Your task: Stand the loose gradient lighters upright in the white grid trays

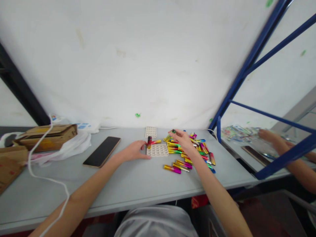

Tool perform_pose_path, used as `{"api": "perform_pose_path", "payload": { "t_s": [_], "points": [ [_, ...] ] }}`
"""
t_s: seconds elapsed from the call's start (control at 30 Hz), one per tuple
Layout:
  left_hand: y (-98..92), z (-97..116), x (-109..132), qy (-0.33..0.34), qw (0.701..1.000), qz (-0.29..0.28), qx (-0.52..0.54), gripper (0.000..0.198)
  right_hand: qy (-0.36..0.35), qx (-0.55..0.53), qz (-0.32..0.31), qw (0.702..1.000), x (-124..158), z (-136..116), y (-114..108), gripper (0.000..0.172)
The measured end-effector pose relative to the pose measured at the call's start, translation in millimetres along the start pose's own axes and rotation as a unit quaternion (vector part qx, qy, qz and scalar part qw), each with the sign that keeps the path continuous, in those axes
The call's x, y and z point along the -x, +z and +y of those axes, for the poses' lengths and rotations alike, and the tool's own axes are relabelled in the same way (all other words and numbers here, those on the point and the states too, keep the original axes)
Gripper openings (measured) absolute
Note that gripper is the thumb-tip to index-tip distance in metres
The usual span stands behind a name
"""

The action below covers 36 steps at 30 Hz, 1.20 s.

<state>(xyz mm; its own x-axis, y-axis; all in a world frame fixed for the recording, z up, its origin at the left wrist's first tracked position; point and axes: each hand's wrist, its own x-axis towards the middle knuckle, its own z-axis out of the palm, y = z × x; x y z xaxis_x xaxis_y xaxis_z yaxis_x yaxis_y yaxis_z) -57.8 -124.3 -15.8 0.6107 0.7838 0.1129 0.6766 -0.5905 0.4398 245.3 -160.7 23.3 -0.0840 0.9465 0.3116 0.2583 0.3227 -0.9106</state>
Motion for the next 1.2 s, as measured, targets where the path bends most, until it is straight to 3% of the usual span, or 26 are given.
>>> {"api": "perform_pose_path", "payload": {
  "t_s": [0.13,0.27,0.33,0.43,0.63,0.8,1.03,1.2],
  "points": [
    [1.3,-1,1,-0.006,1.0,0.0,0.003,0.065,0.021,-0.097,0.023,0.995,-14,-4,34,0.05],
    [3.1,-2,1,-0.006,1.0,0.002,0.004,0.068,0.027,-0.147,-0.041,0.988,-17,-6,63,0.052],
    [3.5,-2,1,-0.004,1.0,0.005,0.004,0.07,0.038,-0.159,-0.068,0.984,-14,-5,75,0.052],
    [3.3,-1,2,-0.002,1.0,0.006,0.006,0.07,0.053,-0.127,-0.044,0.989,-9,1,87,0.053],
    [1.8,-1,1,0.0,1.0,0.002,0.012,0.066,-0.005,0.045,0.052,0.998,-3,14,92,0.054],
    [1.5,0,0,-0.002,1.0,0.006,0.004,0.067,-0.002,0.1,0.102,0.99,-3,18,92,0.037],
    [0.7,1,1,0.0,1.0,0.002,0.004,0.065,-0.024,0.106,0.085,0.991,-2,17,92,0.041],
    [2.5,-1,0,0.003,1.0,0.004,0.002,0.066,-0.094,0.158,0.018,0.983,0,16,87,0.039]
  ]
}}
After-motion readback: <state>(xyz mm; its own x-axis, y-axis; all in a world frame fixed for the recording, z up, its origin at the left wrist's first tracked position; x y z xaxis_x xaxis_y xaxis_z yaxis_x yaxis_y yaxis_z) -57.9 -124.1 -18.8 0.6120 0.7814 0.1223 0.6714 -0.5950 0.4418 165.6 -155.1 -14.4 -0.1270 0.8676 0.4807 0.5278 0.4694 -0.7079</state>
